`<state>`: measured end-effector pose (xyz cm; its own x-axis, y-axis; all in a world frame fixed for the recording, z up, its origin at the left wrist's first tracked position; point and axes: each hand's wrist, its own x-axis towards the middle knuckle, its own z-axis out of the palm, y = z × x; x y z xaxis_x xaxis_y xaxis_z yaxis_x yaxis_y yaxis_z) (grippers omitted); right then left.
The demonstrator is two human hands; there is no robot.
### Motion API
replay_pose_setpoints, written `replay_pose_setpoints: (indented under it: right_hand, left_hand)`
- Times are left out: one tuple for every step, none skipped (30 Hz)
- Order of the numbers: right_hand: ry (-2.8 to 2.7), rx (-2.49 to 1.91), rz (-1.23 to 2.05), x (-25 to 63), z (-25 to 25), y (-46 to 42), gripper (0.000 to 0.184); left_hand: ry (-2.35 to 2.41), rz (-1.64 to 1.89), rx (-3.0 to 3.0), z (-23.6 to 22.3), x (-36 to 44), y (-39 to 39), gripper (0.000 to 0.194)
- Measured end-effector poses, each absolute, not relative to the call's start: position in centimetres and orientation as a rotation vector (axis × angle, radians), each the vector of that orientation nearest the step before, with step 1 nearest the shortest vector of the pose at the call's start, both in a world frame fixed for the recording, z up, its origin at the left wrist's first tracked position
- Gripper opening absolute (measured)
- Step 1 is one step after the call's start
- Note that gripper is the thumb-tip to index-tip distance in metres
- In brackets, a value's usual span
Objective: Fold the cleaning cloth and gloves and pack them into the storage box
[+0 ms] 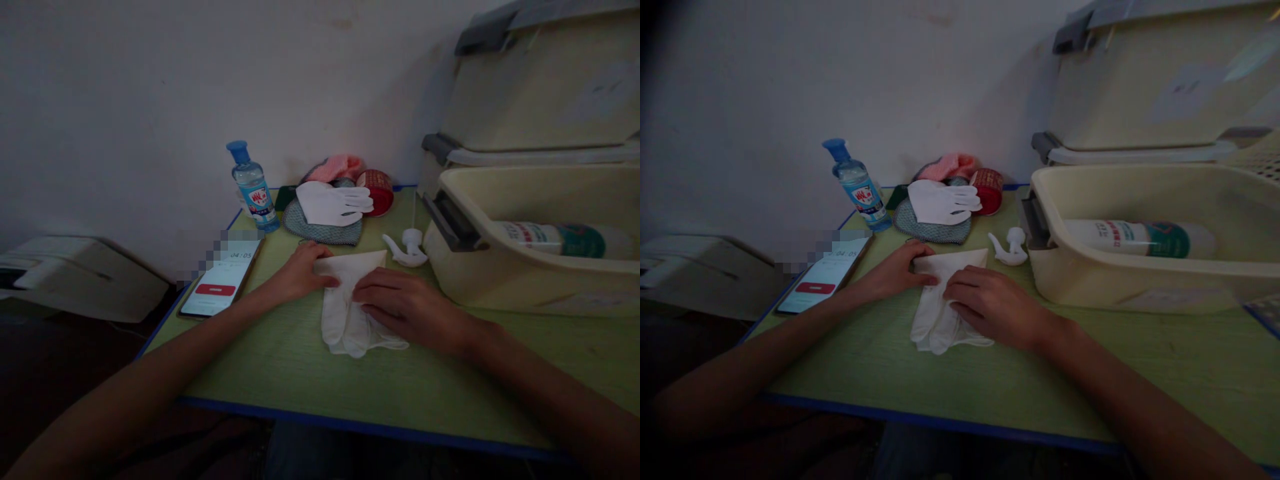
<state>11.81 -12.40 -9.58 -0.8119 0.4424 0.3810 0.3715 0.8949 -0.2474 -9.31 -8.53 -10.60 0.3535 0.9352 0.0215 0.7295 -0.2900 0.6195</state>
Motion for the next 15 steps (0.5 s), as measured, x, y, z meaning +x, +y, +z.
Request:
replay_pose_setpoints:
  right_hand:
    - [-2.644,-0.570,0.279,11.9,-9.3,-12.6,0.016]
    - [-2.679,-0.547,0.329,11.9,-9.0,-12.8,0.013]
    - [-2.725,-0.523,0.371,11.9,-8.8,-13.1,0.010]
    - [-2.773,-0.502,0.397,11.9,-8.6,-13.3,0.011]
    - [-2.815,-0.491,0.407,11.9,-8.5,-13.5,0.013]
    - [-2.849,-0.487,0.399,11.8,-8.4,-13.7,0.015]
    - [-2.875,-0.485,0.379,11.8,-8.4,-13.8,0.016]
    - [-2.893,-0.485,0.360,11.8,-8.4,-13.9,0.016]
    - [-2.902,-0.491,0.344,11.8,-8.4,-14.0,0.015]
    - [-2.908,-0.504,0.338,11.9,-8.4,-14.1,0.014]
    - [-2.911,-0.522,0.347,11.9,-8.4,-14.1,0.014]
    - [-2.910,-0.546,0.368,12.0,-8.4,-14.2,0.013]
    - [-2.903,-0.571,0.393,12.1,-8.4,-14.2,0.011]
    - [-2.891,-0.590,0.416,12.2,-8.3,-14.3,0.010]
    - [-2.879,-0.603,0.435,12.3,-8.2,-14.4,0.011]
  left_hand:
    - [1.448,0.533,2.093,-10.6,-9.3,-8.5,0.032]
    - [1.449,0.543,2.080,-10.6,-9.3,-8.5,0.033]
    - [1.448,0.553,2.070,-10.7,-9.3,-8.4,0.034]
    - [1.445,0.564,2.064,-10.7,-9.3,-8.4,0.035]
    - [1.440,0.575,2.063,-10.8,-9.4,-8.4,0.035]
    - [1.434,0.585,2.064,-10.8,-9.4,-8.4,0.035]
    - [1.428,0.591,2.068,-10.9,-9.4,-8.3,0.035]
    - [1.423,0.592,2.074,-10.9,-9.4,-8.3,0.035]
    - [1.419,0.592,2.081,-10.9,-9.4,-8.3,0.034]
    - [1.417,0.591,2.087,-10.9,-9.4,-8.3,0.033]
    - [1.416,0.591,2.093,-10.9,-9.4,-8.3,0.032]
    - [1.415,0.590,2.096,-10.9,-9.5,-8.3,0.031]
    - [1.414,0.589,2.097,-10.9,-9.5,-8.3,0.031]
    - [1.415,0.588,2.097,-10.9,-9.5,-8.3,0.031]
    - [1.416,0.587,2.098,-10.9,-9.5,-8.3,0.031]
